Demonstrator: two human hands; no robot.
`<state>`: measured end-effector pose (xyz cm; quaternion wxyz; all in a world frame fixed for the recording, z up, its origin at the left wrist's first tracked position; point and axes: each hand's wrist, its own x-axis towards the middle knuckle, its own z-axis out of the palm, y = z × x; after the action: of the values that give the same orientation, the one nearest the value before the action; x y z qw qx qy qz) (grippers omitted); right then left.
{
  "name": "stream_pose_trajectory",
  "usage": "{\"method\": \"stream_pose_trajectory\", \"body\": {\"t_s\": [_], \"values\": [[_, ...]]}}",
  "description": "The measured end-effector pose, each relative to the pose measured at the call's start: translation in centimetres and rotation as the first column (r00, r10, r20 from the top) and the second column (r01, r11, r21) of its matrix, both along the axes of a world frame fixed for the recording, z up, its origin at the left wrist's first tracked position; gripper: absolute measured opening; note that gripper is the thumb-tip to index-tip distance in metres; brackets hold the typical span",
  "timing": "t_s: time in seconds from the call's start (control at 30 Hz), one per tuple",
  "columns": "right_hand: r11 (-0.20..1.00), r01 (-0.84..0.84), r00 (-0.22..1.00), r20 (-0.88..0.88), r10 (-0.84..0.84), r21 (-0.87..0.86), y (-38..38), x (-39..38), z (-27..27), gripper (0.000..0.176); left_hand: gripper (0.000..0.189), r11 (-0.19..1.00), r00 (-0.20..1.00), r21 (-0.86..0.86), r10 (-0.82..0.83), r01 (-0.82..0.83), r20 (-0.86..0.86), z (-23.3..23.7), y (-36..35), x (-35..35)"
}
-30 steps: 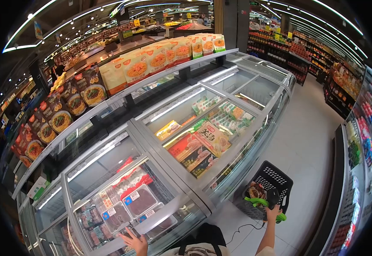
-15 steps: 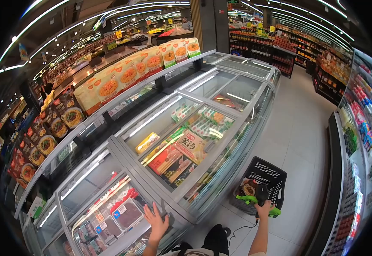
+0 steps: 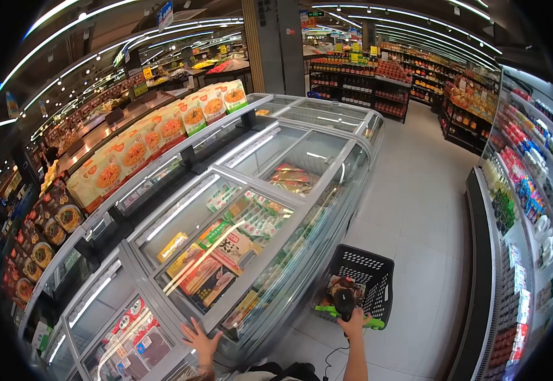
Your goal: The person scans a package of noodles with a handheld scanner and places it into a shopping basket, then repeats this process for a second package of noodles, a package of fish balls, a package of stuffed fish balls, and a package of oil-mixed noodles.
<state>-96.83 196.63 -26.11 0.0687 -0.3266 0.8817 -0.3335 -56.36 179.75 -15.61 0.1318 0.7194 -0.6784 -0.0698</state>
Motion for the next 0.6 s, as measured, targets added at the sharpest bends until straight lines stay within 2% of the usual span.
{"method": "stream_pose_trajectory", "body": {"t_s": [0.07, 0.1, 0.17, 0.3, 0.4, 0.43, 0.53, 0.6], "values": [[1.0, 0.001, 1.0, 0.007, -0.001, -0.005, -0.9, -1.0, 1.1, 0.056, 0.111, 0.999, 0.999, 0.015, 0.029, -0.029, 0.021, 0.0, 0.0, -0.1], [1.0, -0.013, 0.999, 0.046, 0.013, 0.0, -1.3, -1.6, 2.1, 0.055, 0.113, 0.994, 0.993, 0.102, 0.035, -0.023, -0.117, -0.8, -0.3, 0.5], [0.999, -0.004, 0.998, 0.062, 0.007, -0.046, -2.3, -3.0, 3.2, 0.05, 0.114, 0.996, 0.996, 0.09, 0.035, -0.027, -0.08, -1.4, -0.4, 0.9], [0.999, -0.012, 0.998, 0.062, 0.009, 0.048, -4.3, -6.5, 1.9, 0.044, 0.115, 0.998, 1.0, 0.06, -0.01, 0.009, 0.005, -2.1, -0.6, 0.8], [0.999, 0.04, 0.999, -0.018, -0.04, -0.026, -6.3, -7.8, 1.1, 0.042, 0.117, 0.999, 1.0, 0.027, -0.023, 0.023, 0.014, -2.9, -0.9, 1.1], [0.999, 0.037, 0.999, -0.027, -0.037, -0.028, -6.9, -8.5, 1.1, 0.042, 0.119, 0.999, 0.999, 0.046, -0.017, 0.019, -0.041, -2.4, -0.9, 0.8], [1.0, 0.013, 0.999, -0.039, -0.013, -0.018, -8.3, -10.2, 1.1, 0.044, 0.123, 0.998, 0.998, 0.011, 0.055, -0.055, -0.026, -3.1, -1.1, 0.8], [1.0, 0.004, 0.999, -0.046, -0.005, -0.014, -9.4, -11.6, 1.2, 0.045, 0.124, 0.985, 0.962, 0.032, 0.17, -0.167, -0.212, -2.5, -1.1, -0.3]]}}
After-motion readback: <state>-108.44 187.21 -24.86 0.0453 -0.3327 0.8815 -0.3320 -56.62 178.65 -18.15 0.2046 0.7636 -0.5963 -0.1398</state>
